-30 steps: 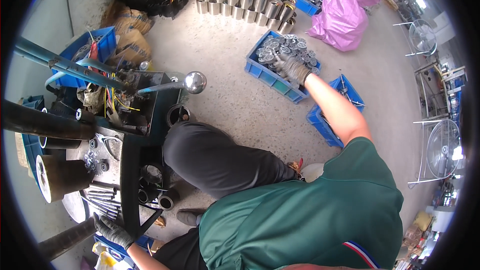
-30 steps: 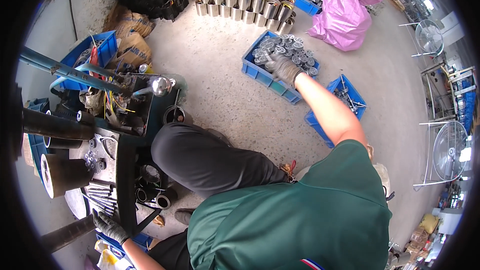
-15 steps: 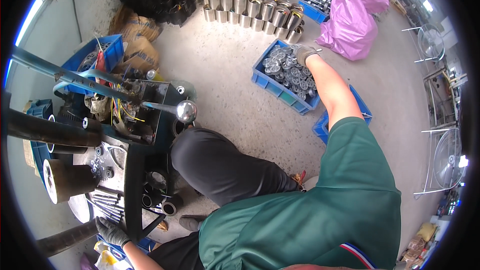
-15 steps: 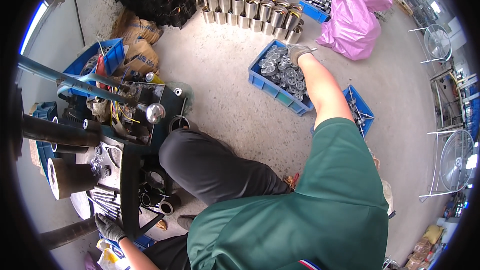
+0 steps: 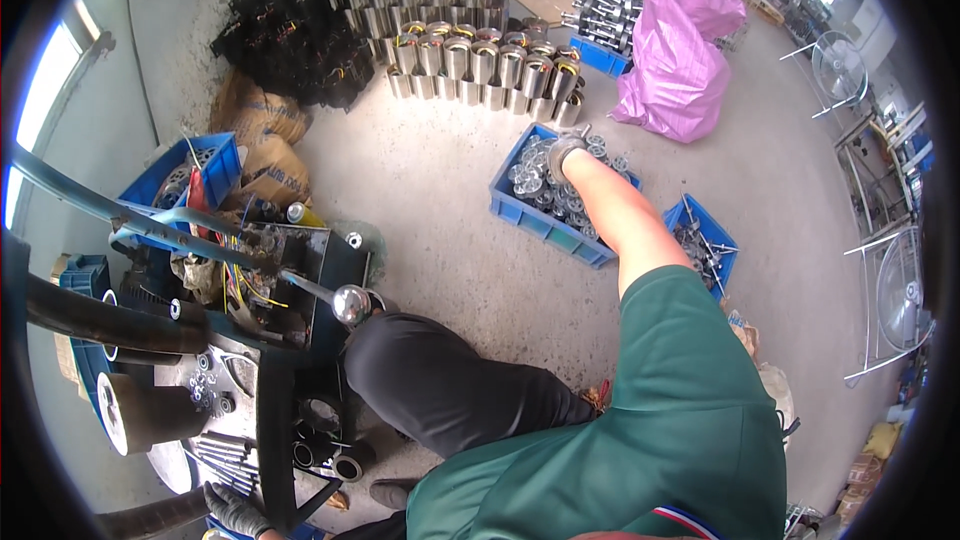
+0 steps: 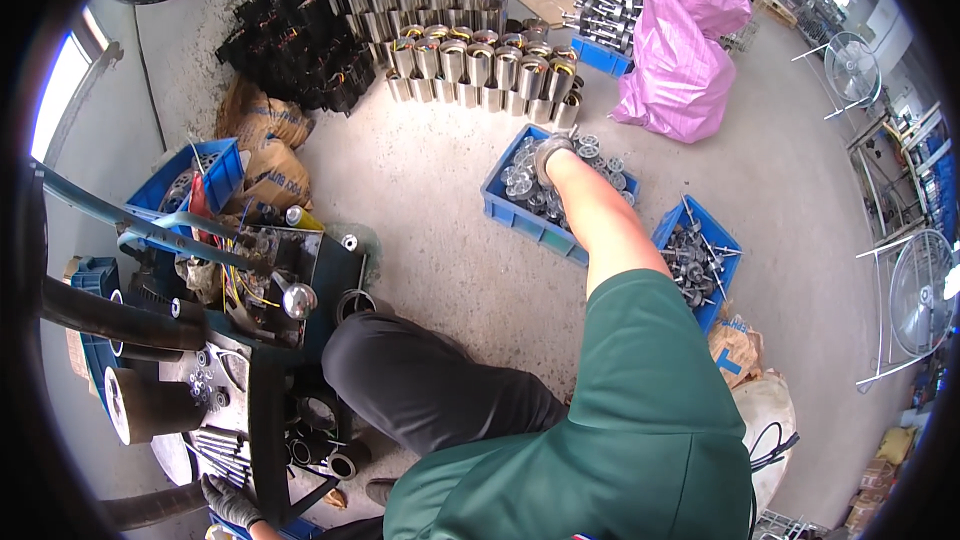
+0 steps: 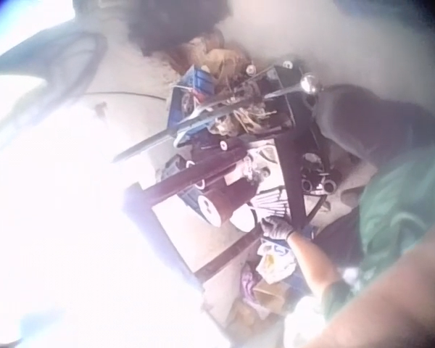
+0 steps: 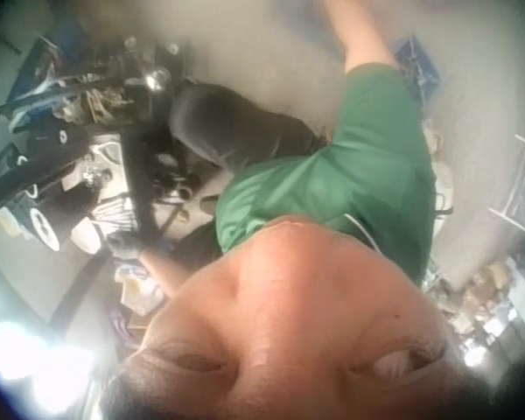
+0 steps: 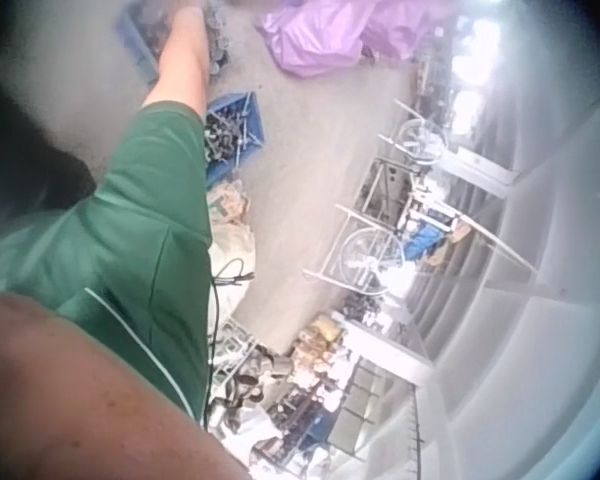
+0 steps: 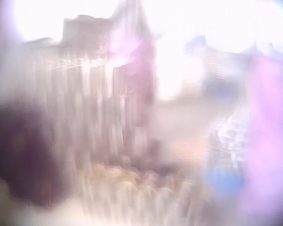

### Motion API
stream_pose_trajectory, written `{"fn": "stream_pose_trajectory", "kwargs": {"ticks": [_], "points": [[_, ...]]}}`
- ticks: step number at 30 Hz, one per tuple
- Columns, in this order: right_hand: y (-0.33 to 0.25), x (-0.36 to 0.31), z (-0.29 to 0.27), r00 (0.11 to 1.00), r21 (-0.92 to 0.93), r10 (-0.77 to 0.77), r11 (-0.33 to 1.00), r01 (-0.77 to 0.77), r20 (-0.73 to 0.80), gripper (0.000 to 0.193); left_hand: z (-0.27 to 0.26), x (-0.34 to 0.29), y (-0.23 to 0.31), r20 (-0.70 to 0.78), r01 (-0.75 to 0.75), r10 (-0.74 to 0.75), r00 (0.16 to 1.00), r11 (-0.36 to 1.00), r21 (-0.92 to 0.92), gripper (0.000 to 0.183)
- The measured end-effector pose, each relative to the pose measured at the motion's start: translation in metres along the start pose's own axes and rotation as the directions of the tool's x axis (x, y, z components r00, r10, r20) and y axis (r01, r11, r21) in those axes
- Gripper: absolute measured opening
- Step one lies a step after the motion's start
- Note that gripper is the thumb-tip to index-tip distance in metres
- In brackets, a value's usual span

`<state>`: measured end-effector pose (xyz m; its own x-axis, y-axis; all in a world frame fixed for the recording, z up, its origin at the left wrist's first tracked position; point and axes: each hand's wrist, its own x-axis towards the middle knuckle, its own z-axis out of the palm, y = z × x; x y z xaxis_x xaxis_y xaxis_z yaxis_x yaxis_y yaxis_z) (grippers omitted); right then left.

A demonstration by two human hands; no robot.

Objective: The person assembles metal components by threading a long bolt through a circular washer and into a cylindrical metal base, using their hands to position the pieces.

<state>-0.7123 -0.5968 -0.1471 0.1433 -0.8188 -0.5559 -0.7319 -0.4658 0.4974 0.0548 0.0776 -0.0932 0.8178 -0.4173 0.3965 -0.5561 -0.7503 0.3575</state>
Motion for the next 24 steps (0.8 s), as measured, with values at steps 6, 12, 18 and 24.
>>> {"fn": "stream_pose_trajectory", "kwargs": {"ticks": [6,12,18,24], "points": [[-0.024,0.007,0.046,0.932,0.326,0.321,0.910,-0.255,-0.168,0.032,0.000,-0.009,0.030,-0.008,0.021,-0.021,1.000,0.999,-0.039,0.046],[-0.006,-0.001,0.072,0.845,0.629,0.488,0.733,-0.259,-0.220,0.044,0.007,-0.011,0.047,-0.011,0.054,-0.054,0.998,0.998,-0.024,0.042],[-0.091,-0.038,0.084,0.827,0.932,0.463,0.310,0.186,-0.319,0.057,-0.013,-0.021,0.027,-0.135,0.092,-0.200,0.970,0.824,-0.559,0.034],[-0.127,-0.185,0.039,0.894,0.683,-0.423,-0.697,-0.219,-0.145,0.046,-0.046,-0.054,0.155,-0.267,-0.320,0.191,0.945,0.713,-0.624,0.024]]}}
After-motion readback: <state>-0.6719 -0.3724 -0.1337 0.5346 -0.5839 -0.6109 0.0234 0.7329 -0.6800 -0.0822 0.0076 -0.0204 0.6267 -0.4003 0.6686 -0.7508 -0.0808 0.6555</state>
